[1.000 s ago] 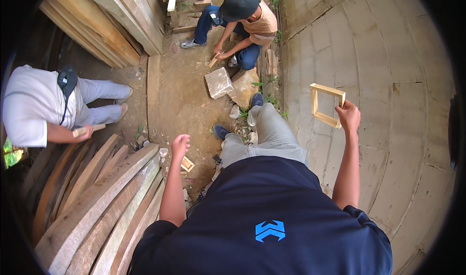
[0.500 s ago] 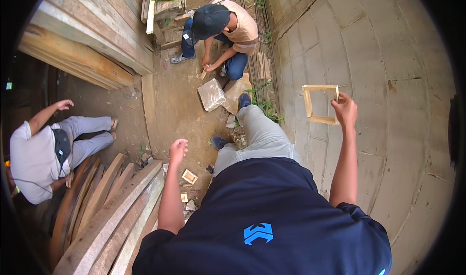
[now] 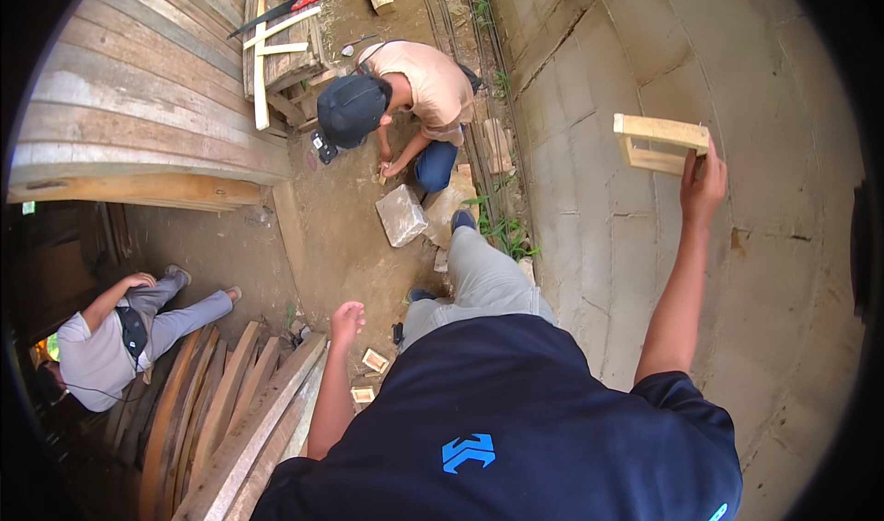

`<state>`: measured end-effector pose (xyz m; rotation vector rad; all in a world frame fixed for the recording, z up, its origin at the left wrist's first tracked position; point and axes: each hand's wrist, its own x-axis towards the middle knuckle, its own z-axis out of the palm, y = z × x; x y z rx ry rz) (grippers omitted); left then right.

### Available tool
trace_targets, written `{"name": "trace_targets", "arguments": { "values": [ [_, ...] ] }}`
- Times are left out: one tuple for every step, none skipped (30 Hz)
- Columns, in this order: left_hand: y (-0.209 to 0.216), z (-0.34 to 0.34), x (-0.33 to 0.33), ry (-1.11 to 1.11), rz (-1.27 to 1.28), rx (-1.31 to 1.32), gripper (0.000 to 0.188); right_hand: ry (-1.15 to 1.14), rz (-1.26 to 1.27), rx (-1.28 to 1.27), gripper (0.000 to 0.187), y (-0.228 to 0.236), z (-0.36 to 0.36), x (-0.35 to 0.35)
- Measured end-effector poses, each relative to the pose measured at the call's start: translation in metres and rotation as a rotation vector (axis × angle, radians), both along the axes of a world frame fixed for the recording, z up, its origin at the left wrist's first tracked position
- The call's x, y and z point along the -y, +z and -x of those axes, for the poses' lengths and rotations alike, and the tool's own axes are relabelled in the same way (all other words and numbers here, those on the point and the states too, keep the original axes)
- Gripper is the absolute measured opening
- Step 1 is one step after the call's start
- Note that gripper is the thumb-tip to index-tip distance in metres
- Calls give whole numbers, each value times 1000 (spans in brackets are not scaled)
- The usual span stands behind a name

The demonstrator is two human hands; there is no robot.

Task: The person sits on the ground and assembles small wooden frames by hand, fitting pieces together and using a hammer to secure joints. They handle multiple frame pieces and occasionally interact with another person nearby.

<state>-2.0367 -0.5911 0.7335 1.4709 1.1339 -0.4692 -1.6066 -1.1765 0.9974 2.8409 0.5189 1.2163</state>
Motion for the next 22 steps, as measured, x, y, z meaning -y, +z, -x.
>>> {"name": "trace_targets", "arguments": {
  "values": [
    [-1, -12, 1, 3, 8, 7, 19, -11, -31, -37, 47, -3, -5, 6],
    [-2, -24, 1, 5, 17, 13, 20, -23, -62, -73, 47, -5, -8, 11],
    [4, -29, 1, 6, 23, 13, 20, -36, -95, -117, 46, -6, -5, 12],
    [7, -37, 3, 4, 24, 28, 21, -43, -123, -115, 46, -1, -4, 6],
    [6, -48, 5, -1, 25, 45, 21, -47, -121, -116, 46, 1, -5, 8],
    [9, -62, 8, -10, 30, 68, 21, -55, -116, -111, 46, 3, -3, 8],
    [10, -71, 12, -36, 38, 72, 22, -57, -115, -103, 45, 1, -6, 8],
    [10, -78, 16, -64, 46, 77, 22, -37, -113, -93, 45, 2, -7, 7],
    [7, -83, 15, -93, 53, 83, 22, -18, -111, -83, 45, 2, -7, 6],
    [2, -86, 11, -132, 59, 107, 22, 1, -109, -71, 44, 2, -7, 6],
    [-4, -88, 8, -170, 65, 132, 23, -13, -106, -79, 44, 0, -8, 6],
    [-11, -90, 6, -205, 74, 159, 23, -23, -97, -86, 43, 0, -12, 7],
    [-18, -91, 2, -233, 46, 164, 23, -31, -89, -92, 43, 1, -13, 6],
    [-23, -91, -7, -257, 17, 169, 22, -43, -122, -106, 41, 2, -11, 0],
    [-30, -90, -16, -278, -7, 173, 22, -28, -105, -89, 40, 0, -14, -1],
    [-28, -91, -22, -269, -23, 189, 21, -19, -85, -76, 39, -1, -13, 8],
    [-27, -92, -30, -257, -39, 204, 21, -8, -66, -64, 39, -2, -10, 15],
    [-25, -91, -39, -237, -63, 218, 20, -7, -67, -51, 36, -4, -10, 15],
    [-26, -88, -50, -200, -81, 213, 20, -10, -72, -38, 32, -6, -10, 15],
    [-26, -81, -60, -161, -100, 206, 20, -12, -77, -26, 29, -9, -11, 16],
    [-28, -73, -69, -123, -118, 200, 20, -40, -82, -38, 34, -14, -12, 21],
    [-34, -71, -70, -116, -119, 205, 20, -68, -88, -51, 40, -19, -13, 29]
  ]
}}
